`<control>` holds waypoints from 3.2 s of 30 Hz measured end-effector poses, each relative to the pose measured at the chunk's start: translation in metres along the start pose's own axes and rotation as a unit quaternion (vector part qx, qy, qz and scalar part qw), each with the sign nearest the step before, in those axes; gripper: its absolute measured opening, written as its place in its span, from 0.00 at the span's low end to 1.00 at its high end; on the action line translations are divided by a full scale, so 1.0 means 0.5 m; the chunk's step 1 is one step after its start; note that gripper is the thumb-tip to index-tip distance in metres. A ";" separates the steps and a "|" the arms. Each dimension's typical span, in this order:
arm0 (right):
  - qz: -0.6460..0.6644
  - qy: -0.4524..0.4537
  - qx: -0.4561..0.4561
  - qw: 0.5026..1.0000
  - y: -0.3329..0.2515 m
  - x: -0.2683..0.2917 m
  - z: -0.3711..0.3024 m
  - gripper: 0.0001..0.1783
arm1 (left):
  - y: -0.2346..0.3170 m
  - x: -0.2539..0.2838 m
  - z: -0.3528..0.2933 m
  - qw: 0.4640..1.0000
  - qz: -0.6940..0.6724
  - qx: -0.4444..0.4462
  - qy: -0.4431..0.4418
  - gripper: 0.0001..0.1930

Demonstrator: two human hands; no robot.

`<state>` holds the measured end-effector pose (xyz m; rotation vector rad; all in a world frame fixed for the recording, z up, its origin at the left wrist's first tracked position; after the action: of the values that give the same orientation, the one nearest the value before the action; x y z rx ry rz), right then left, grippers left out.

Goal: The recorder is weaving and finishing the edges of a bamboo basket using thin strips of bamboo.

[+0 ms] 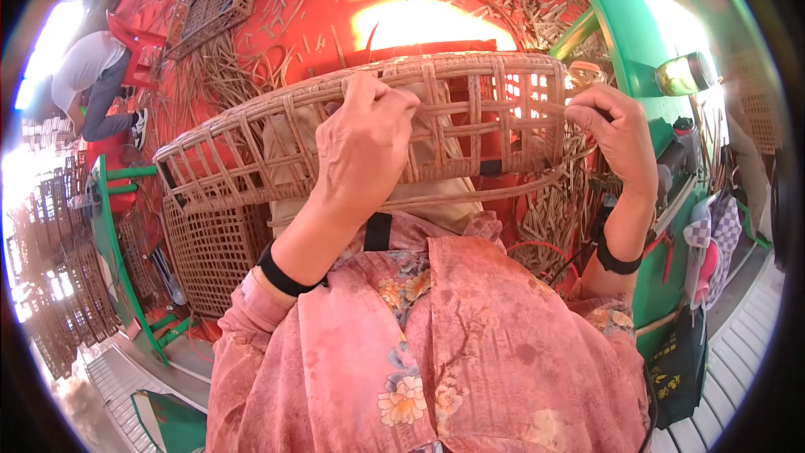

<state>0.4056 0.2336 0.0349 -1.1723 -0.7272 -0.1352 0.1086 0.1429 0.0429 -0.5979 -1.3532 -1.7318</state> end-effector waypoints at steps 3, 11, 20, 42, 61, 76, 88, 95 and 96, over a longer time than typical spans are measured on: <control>0.001 -0.003 -0.008 1.000 -0.007 -0.011 0.004 0.09 | -0.012 0.019 -0.012 0.999 0.001 0.038 0.021 0.08; -0.080 0.011 0.036 0.996 -0.032 -0.037 0.007 0.08 | -0.061 0.003 -0.008 0.963 -0.199 0.179 -0.042 0.05; -0.106 -0.003 0.051 0.993 -0.057 -0.012 0.000 0.07 | -0.094 0.070 -0.039 0.992 -0.072 0.086 0.053 0.08; -0.245 -0.008 0.045 0.968 -0.100 -0.068 0.007 0.09 | -0.189 0.077 -0.058 0.924 -0.274 0.267 -0.020 0.08; -0.179 -0.052 -0.004 0.983 -0.074 -0.048 0.018 0.07 | -0.190 0.151 -0.084 0.986 0.084 0.062 0.127 0.09; -0.243 -0.046 0.062 0.967 -0.093 -0.081 0.024 0.07 | -0.260 0.146 -0.080 0.947 -0.161 0.276 -0.008 0.12; -0.408 0.016 0.066 0.911 -0.196 -0.108 0.023 0.10 | -0.310 0.149 -0.073 0.892 -0.345 0.280 -0.080 0.09; -0.134 -0.023 0.198 0.971 -0.374 -0.307 0.088 0.20 | -0.309 0.316 -0.117 0.950 -0.245 0.161 0.108 0.05; -0.101 -0.028 0.232 0.967 -0.398 -0.350 0.103 0.20 | -0.303 0.354 -0.134 0.947 -0.249 0.157 0.128 0.05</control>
<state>0.1568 0.1509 0.0999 -0.6571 -0.8715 -0.0951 -0.1047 0.0331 0.0781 0.1635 -1.6342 -1.8394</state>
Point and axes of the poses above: each hand's wrist, its own z-axis towards the middle knuckle, its own x-axis out of the back of the hand, y = z × x, the point moved 6 cm from there along z, towards the middle knuckle, and after that the axes turned 9 degrees about x, right-handed, at the moved point
